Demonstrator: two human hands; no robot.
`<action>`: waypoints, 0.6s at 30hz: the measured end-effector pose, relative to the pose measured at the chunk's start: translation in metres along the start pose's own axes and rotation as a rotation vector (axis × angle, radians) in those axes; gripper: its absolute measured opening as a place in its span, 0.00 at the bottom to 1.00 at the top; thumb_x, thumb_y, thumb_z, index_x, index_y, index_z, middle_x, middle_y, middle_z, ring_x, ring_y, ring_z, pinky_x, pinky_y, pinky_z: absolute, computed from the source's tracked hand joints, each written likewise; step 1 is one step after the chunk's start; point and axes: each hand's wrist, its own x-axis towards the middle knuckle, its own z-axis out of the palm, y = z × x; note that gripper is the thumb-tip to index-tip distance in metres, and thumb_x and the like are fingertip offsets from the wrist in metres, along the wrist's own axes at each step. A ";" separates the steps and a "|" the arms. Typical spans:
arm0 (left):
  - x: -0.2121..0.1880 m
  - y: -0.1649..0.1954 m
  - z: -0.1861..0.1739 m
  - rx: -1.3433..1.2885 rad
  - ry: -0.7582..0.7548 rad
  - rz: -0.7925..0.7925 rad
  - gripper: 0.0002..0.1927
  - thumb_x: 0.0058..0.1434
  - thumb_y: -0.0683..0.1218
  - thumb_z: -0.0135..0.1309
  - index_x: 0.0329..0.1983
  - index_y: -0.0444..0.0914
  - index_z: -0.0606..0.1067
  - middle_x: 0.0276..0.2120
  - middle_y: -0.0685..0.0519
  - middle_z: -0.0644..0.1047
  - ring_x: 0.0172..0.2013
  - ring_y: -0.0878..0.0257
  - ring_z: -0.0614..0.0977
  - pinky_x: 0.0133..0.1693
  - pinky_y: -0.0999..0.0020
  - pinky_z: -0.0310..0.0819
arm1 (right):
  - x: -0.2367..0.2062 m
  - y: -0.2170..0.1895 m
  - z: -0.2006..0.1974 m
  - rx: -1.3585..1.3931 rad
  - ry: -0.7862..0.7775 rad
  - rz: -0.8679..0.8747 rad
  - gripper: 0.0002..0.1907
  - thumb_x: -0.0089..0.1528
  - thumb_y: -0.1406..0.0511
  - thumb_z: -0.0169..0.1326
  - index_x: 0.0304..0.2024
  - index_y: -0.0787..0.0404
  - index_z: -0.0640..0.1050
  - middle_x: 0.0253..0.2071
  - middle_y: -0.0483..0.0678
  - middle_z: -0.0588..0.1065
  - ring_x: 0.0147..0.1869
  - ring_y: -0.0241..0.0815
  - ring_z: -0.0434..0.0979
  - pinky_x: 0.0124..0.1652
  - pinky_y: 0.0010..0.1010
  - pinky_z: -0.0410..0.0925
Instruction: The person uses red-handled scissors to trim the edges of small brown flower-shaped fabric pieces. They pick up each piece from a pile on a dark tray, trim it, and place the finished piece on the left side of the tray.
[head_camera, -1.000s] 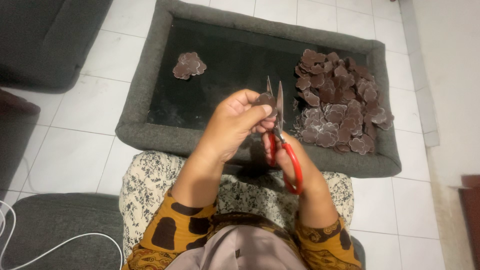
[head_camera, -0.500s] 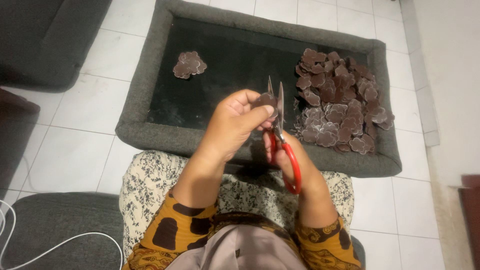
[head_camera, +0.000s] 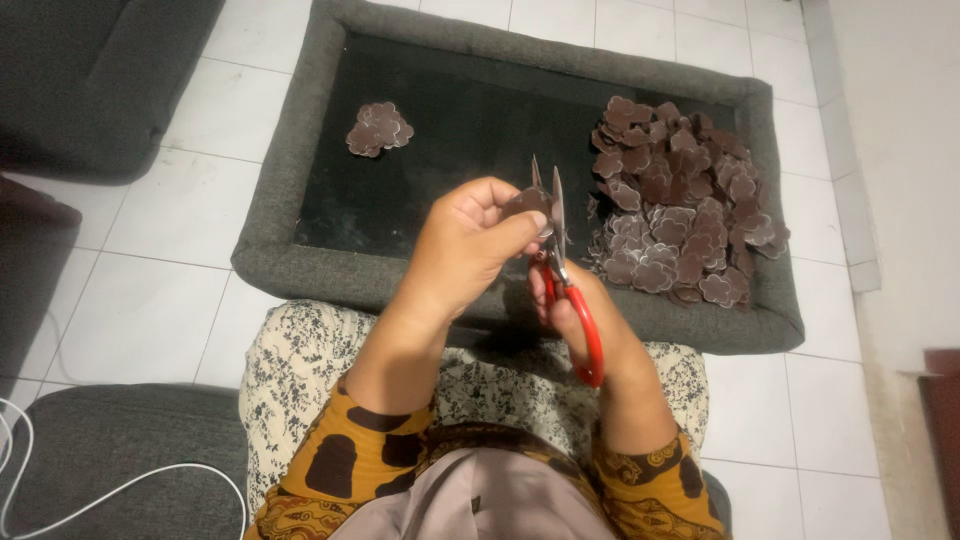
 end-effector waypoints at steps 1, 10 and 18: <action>0.000 0.000 0.000 0.002 -0.003 0.000 0.05 0.64 0.36 0.58 0.42 0.31 0.75 0.35 0.51 0.81 0.34 0.69 0.81 0.39 0.75 0.77 | 0.000 0.001 0.000 0.006 0.001 0.002 0.41 0.61 0.29 0.44 0.40 0.59 0.68 0.30 0.40 0.64 0.33 0.32 0.63 0.33 0.24 0.61; 0.002 0.001 0.003 0.065 0.015 0.003 0.05 0.65 0.38 0.58 0.42 0.32 0.76 0.34 0.52 0.81 0.34 0.69 0.80 0.39 0.75 0.76 | 0.002 0.006 -0.003 -0.029 0.000 -0.032 0.41 0.61 0.29 0.43 0.41 0.60 0.69 0.32 0.40 0.65 0.35 0.32 0.64 0.34 0.24 0.63; 0.000 0.007 0.000 0.016 -0.045 -0.027 0.07 0.63 0.35 0.59 0.43 0.31 0.75 0.37 0.50 0.81 0.36 0.69 0.81 0.41 0.73 0.78 | 0.001 0.002 -0.008 0.007 -0.062 -0.038 0.45 0.60 0.28 0.44 0.46 0.62 0.70 0.35 0.42 0.66 0.39 0.33 0.65 0.38 0.26 0.64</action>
